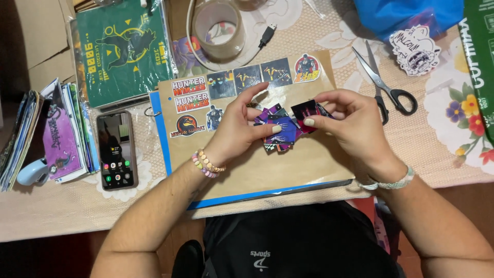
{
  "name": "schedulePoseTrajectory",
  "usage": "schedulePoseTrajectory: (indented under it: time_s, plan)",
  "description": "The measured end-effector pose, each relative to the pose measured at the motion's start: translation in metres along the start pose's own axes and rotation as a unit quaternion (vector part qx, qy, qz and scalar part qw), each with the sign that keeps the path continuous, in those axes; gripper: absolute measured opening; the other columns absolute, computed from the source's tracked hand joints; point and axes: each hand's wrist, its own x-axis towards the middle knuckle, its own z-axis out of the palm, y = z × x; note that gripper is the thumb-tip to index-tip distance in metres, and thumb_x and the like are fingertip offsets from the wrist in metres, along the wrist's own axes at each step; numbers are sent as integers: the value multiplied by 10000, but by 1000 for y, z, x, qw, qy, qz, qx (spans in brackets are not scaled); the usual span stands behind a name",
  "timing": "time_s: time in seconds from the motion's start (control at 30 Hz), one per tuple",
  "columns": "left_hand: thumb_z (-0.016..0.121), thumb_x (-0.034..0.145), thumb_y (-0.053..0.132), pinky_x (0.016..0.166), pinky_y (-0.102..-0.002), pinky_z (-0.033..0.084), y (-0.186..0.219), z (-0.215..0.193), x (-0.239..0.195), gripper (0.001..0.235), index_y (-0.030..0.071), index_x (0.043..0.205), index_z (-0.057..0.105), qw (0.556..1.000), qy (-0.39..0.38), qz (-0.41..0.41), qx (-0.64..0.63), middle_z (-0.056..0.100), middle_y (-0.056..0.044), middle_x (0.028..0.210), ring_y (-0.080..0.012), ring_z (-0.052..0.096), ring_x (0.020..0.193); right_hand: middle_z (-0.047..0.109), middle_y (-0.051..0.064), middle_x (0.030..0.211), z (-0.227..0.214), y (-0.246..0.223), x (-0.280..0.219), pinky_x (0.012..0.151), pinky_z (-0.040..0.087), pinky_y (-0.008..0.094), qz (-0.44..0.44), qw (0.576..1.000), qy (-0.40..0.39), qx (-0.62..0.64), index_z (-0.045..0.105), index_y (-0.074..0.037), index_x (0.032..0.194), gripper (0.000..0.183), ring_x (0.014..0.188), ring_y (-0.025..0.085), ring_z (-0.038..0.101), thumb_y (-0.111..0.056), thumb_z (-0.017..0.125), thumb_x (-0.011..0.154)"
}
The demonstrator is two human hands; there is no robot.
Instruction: The person cuts out a sticker of a character and places it on a brown journal cover. They then open a plastic bag containing small square stickers, cut the bag open, and arrange several of the stickers on the journal cover.
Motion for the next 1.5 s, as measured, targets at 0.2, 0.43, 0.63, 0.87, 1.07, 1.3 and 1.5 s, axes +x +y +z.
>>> schedulePoseTrajectory:
  time_s: [0.2,0.43,0.63,0.87,1.07,1.3,1.5]
  plan:
    - [845,741,-42,705,-349,668,-1,2,-1,949,69,1539,343,1000,-5,-22,-16,747,-208,939,-219,738,802,717,182,793,-19,1,-6,636,636,307,77,995,30,63,715,83,1010,276,697,195,715,50,823,758]
    - [808,759,3,935,-269,492,4,4,-3,879,117,1498,348,986,-99,-13,137,574,-183,1441,-139,662,1098,684,80,1069,-91,18,23,947,631,227,64,993,101,7,597,-56,1159,108,1002,150,714,-60,554,1060]
    - [741,809,-32,746,-244,611,6,5,1,802,156,1491,365,982,-130,-16,139,515,-79,1515,-113,724,939,670,71,1064,-79,-1,-6,847,559,228,54,994,97,25,593,-56,1251,202,947,137,655,-86,527,1062]
    - [870,774,249,940,-431,448,17,11,-9,960,97,1523,290,889,-91,173,414,653,-158,1256,-331,569,1101,741,122,877,-36,-15,-31,518,545,166,22,999,9,-41,641,-16,1229,347,623,138,689,-2,718,891]
    - [822,869,220,857,-262,526,29,17,-18,741,133,1467,393,954,-13,191,231,709,-34,1119,-144,676,984,771,134,972,-6,-7,-26,668,624,211,-19,995,-46,-86,678,-14,1190,364,778,153,749,-40,752,834]
    - [755,857,-56,817,-221,584,32,20,-23,703,159,1456,456,975,23,177,135,707,-23,899,-87,664,799,769,160,852,11,-9,-24,665,619,241,8,996,-82,-36,656,-3,1236,304,687,193,753,-89,626,946]
    - [757,929,20,931,-255,552,40,13,-39,705,132,1514,380,957,-26,234,172,713,-5,903,-96,680,844,754,156,865,6,-7,-22,588,586,224,35,998,-53,0,646,-6,1218,285,645,183,712,-98,638,949]
